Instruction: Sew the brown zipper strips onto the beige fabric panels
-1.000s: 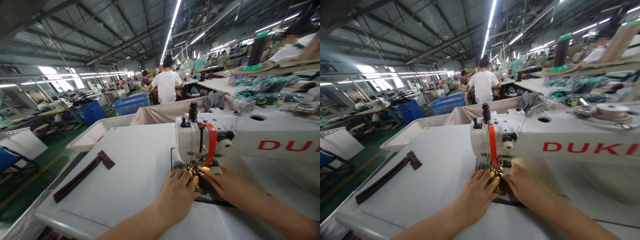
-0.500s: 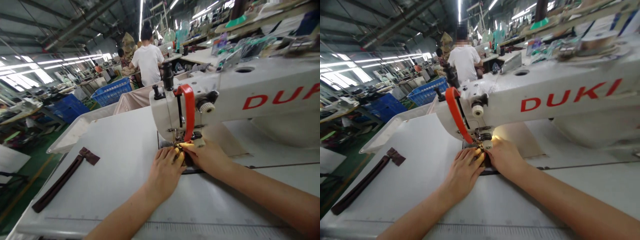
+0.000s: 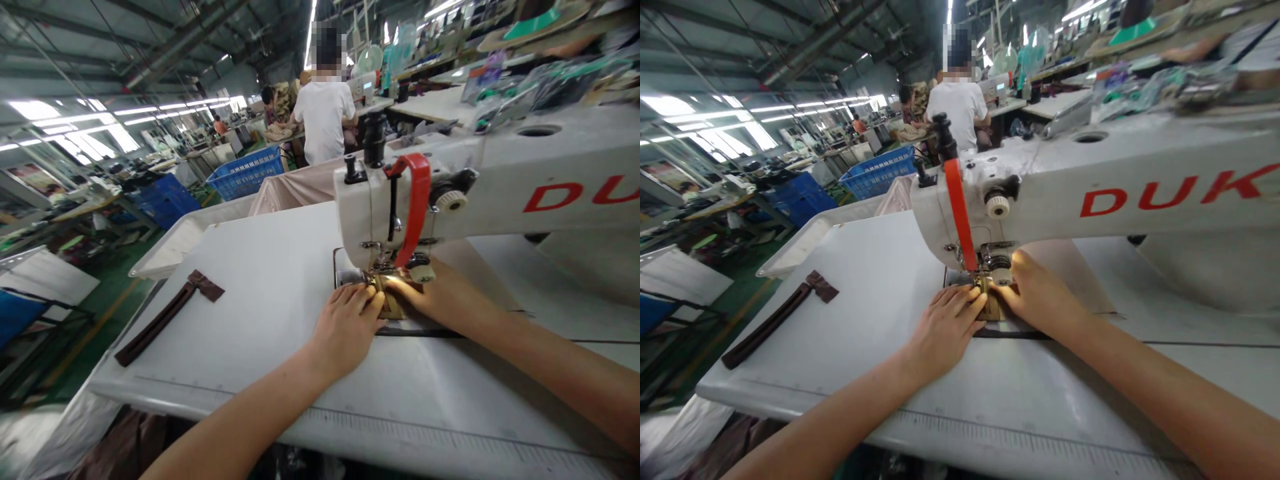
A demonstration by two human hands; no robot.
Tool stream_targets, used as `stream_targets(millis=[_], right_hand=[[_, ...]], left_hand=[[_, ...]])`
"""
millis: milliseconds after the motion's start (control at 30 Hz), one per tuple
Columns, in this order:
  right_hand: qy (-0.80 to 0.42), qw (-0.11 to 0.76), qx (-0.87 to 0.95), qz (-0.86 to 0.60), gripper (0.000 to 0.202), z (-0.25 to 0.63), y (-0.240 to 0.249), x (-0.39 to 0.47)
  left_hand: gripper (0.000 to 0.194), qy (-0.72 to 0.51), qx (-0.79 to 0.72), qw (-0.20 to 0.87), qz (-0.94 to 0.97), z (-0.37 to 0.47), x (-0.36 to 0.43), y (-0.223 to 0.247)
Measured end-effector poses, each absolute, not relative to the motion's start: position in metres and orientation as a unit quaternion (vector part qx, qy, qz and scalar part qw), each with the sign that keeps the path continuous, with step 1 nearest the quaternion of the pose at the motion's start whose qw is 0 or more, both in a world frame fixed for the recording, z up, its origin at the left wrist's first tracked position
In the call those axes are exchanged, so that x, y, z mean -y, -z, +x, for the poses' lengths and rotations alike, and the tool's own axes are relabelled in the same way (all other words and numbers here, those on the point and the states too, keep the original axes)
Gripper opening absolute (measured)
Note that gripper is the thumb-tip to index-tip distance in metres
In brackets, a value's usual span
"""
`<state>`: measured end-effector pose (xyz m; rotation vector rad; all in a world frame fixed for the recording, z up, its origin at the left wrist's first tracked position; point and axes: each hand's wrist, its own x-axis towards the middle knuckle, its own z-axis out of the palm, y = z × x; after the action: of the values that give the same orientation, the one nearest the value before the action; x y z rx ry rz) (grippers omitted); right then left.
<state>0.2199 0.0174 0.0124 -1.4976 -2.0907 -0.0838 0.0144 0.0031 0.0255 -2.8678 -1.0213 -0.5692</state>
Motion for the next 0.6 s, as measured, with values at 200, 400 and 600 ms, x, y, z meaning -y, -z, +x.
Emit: stream_targets(millis=[200,400,600], right_hand=[[-0.007,0.304,0.865,-0.400,0.017,0.229,-0.009,0.034],[0.036,0.236,0.874,-0.424,0.042,0.224,-0.001,0.037],[0.026,0.234,0.876,-0.422,0.037,0.225,-0.004,0.038]], left_hand=[[0.023,0.268,0.320,-0.054,-0.907,0.008,-0.006,-0.017],[0.025,0.296,0.333,-0.070,-0.892,0.007,-0.006,-0.018],[0.025,0.297,0.271,-0.010,-0.915,0.007,-0.001,-0.020]])
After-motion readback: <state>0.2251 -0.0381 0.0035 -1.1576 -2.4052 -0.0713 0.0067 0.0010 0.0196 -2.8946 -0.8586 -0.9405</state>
